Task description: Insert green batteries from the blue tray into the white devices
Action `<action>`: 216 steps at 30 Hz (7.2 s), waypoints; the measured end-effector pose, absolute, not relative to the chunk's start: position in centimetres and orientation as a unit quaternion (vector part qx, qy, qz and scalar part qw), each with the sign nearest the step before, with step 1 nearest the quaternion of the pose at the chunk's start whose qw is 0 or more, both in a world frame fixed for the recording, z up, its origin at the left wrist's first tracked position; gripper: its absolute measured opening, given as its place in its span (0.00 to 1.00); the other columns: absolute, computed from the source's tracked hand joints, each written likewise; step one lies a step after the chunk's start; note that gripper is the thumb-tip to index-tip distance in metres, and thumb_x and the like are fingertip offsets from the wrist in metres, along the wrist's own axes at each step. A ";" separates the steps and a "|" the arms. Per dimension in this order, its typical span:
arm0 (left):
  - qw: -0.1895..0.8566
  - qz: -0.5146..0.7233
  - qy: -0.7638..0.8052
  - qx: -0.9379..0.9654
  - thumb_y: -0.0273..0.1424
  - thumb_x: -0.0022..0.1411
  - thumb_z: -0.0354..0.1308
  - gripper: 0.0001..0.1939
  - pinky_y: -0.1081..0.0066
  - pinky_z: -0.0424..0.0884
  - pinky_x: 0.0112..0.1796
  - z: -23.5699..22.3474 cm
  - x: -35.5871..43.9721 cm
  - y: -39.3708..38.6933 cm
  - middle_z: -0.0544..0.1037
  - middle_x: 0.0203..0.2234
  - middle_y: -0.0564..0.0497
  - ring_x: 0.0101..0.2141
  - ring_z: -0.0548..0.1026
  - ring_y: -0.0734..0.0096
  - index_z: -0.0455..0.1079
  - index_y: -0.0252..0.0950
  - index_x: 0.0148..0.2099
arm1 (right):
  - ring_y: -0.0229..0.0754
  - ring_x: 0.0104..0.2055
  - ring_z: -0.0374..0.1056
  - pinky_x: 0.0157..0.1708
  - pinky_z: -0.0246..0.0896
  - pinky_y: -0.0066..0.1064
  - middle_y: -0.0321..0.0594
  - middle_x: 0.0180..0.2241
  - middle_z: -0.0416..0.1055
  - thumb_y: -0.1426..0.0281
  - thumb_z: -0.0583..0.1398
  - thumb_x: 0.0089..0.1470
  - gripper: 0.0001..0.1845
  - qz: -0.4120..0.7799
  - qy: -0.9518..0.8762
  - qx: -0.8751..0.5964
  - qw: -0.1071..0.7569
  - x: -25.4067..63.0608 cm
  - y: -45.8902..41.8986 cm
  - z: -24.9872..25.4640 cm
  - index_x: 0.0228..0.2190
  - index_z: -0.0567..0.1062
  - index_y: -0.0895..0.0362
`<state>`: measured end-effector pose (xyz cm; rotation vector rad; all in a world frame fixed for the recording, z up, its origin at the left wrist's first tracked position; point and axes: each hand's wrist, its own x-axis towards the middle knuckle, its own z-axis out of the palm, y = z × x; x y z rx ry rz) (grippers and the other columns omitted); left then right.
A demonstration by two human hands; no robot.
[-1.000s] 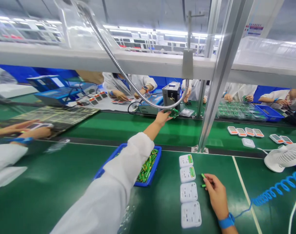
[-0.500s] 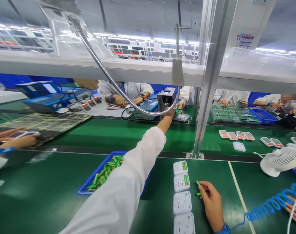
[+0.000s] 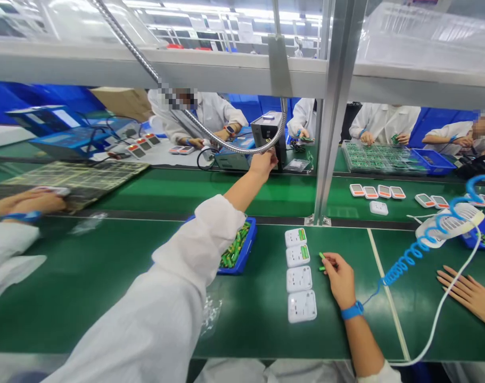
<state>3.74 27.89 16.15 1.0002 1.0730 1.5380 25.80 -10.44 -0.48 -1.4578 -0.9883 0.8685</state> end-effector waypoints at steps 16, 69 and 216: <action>0.516 0.376 0.431 0.638 0.38 0.69 0.67 0.19 0.62 0.80 0.49 8.4 2.7 3.5 0.83 0.54 0.43 0.47 0.83 0.62 0.75 0.37 0.58 | 0.47 0.35 0.80 0.34 0.81 0.37 0.46 0.37 0.85 0.48 0.70 0.58 0.25 0.346 -0.457 -0.609 0.548 27.2 -9.8 -1.6 0.43 0.87 0.57; 0.306 0.268 0.194 0.893 0.43 0.66 0.77 0.12 0.31 0.54 0.73 0.3 -0.4 -0.4 0.71 0.74 0.44 0.77 0.55 0.33 0.88 0.46 0.49 | 0.53 0.62 0.78 0.63 0.74 0.50 0.40 0.62 0.82 0.70 0.55 0.75 0.24 0.218 -0.739 -0.570 0.286 25.2 -16.5 3.4 0.60 0.85 0.42; 0.212 0.158 0.273 0.925 0.35 0.82 0.53 0.19 0.51 0.72 0.70 1.5 1.9 -1.7 0.80 0.66 0.46 0.67 0.78 0.54 0.75 0.44 0.68 | 0.53 0.58 0.79 0.62 0.71 0.47 0.50 0.56 0.83 0.78 0.61 0.65 0.29 0.124 -0.677 -0.658 0.304 34.5 -10.7 2.7 0.65 0.76 0.55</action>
